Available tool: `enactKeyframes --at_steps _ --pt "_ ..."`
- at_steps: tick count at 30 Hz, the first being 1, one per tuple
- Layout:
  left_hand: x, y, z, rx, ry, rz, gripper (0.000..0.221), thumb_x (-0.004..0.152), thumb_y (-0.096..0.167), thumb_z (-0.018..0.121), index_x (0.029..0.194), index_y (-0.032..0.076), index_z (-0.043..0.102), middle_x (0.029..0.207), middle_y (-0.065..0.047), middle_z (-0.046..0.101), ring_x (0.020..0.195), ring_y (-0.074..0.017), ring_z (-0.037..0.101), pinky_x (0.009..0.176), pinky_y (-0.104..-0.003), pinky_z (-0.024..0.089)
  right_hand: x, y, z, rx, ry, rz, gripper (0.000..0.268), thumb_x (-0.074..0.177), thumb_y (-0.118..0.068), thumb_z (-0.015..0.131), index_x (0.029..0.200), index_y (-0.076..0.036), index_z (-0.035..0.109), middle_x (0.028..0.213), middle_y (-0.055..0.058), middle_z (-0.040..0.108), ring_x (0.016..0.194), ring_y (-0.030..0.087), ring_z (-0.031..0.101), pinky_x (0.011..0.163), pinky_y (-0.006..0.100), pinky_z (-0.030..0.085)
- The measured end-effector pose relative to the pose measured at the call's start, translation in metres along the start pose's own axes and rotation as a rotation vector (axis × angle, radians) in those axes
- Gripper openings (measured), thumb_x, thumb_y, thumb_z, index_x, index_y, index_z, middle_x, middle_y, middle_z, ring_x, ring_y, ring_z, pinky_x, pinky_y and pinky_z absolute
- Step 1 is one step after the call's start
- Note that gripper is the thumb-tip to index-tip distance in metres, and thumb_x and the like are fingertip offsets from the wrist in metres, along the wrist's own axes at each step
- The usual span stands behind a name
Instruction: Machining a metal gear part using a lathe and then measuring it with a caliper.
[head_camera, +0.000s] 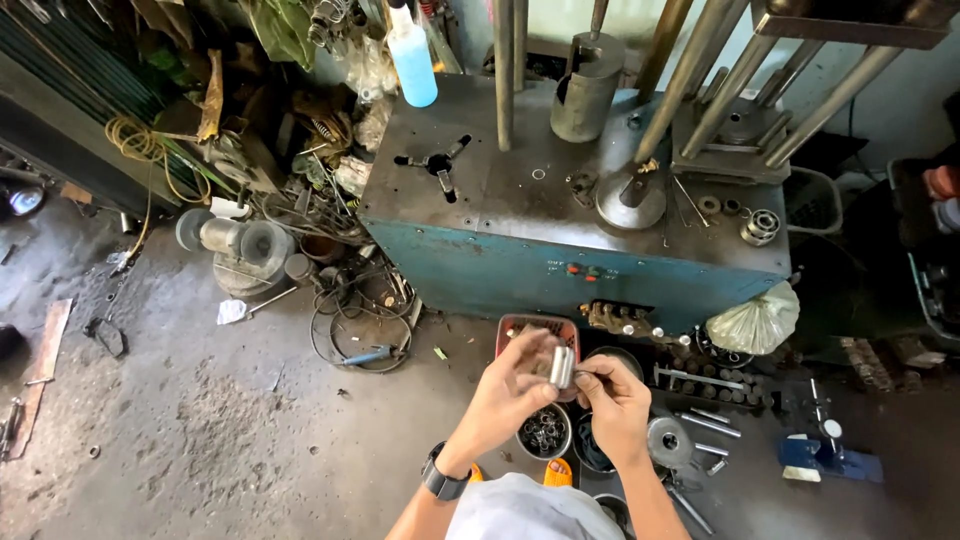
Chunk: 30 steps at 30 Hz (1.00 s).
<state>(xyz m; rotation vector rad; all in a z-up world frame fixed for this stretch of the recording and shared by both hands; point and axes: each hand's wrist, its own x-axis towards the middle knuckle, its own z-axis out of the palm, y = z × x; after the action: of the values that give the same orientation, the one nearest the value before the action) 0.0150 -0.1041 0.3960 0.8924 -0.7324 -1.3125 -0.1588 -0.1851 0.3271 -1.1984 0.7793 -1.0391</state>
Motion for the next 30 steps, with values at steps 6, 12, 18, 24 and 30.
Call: enactKeyframes --at_steps 6,12,18,24,30 --pt "0.011 -0.008 0.009 0.087 0.001 0.022 0.047 0.090 -0.007 0.071 0.134 -0.005 0.057 0.122 -0.008 0.063 0.113 -0.0126 0.061 0.097 -0.029 0.056 0.003 0.016 -0.004 0.029 -0.012 0.016 0.005 0.094 0.002 0.069 0.099 0.002 0.070 0.084 0.002 0.065 0.066 0.007 0.056 0.056 0.023 0.045" --pt "0.024 -0.038 -0.002 0.224 0.148 0.025 0.031 0.091 -0.003 0.067 0.122 -0.003 0.062 0.109 -0.006 0.068 0.097 -0.0108 0.066 0.084 -0.028 0.057 0.010 0.018 -0.003 0.031 0.014 0.173 0.004 0.093 0.002 0.067 0.097 0.001 0.068 0.083 0.000 0.066 0.069 0.005 0.059 0.059 0.023 0.048" --pt "0.039 -0.031 -0.014 -0.027 0.356 -0.072 0.021 0.099 0.016 0.056 0.111 -0.002 0.060 0.097 -0.008 0.070 0.080 -0.0149 0.070 0.071 -0.030 0.058 0.044 0.020 -0.051 -0.031 0.092 0.160 0.004 0.093 -0.004 0.068 0.093 0.000 0.069 0.072 -0.001 0.065 0.060 0.005 0.056 0.052 0.023 0.046" --pt "0.034 -0.083 -0.032 0.050 0.419 -0.193 0.029 0.098 0.019 0.059 0.116 -0.004 0.061 0.083 -0.007 0.065 0.067 -0.0157 0.065 0.062 -0.032 0.055 0.181 0.076 -0.167 -0.247 0.425 0.055 0.013 0.093 -0.012 0.071 0.092 0.001 0.074 0.070 0.001 0.066 0.058 0.008 0.058 0.054 0.024 0.047" --pt "-0.011 -0.200 -0.088 0.104 0.584 -0.244 0.036 0.092 0.015 0.065 0.121 -0.006 0.062 0.080 -0.013 0.069 0.060 -0.0173 0.065 0.058 -0.036 0.058 0.325 0.154 -0.231 -0.787 0.393 -0.047 0.011 0.092 -0.016 0.075 0.093 -0.005 0.076 0.072 0.013 0.073 0.062 0.018 0.071 0.067 0.034 0.055"
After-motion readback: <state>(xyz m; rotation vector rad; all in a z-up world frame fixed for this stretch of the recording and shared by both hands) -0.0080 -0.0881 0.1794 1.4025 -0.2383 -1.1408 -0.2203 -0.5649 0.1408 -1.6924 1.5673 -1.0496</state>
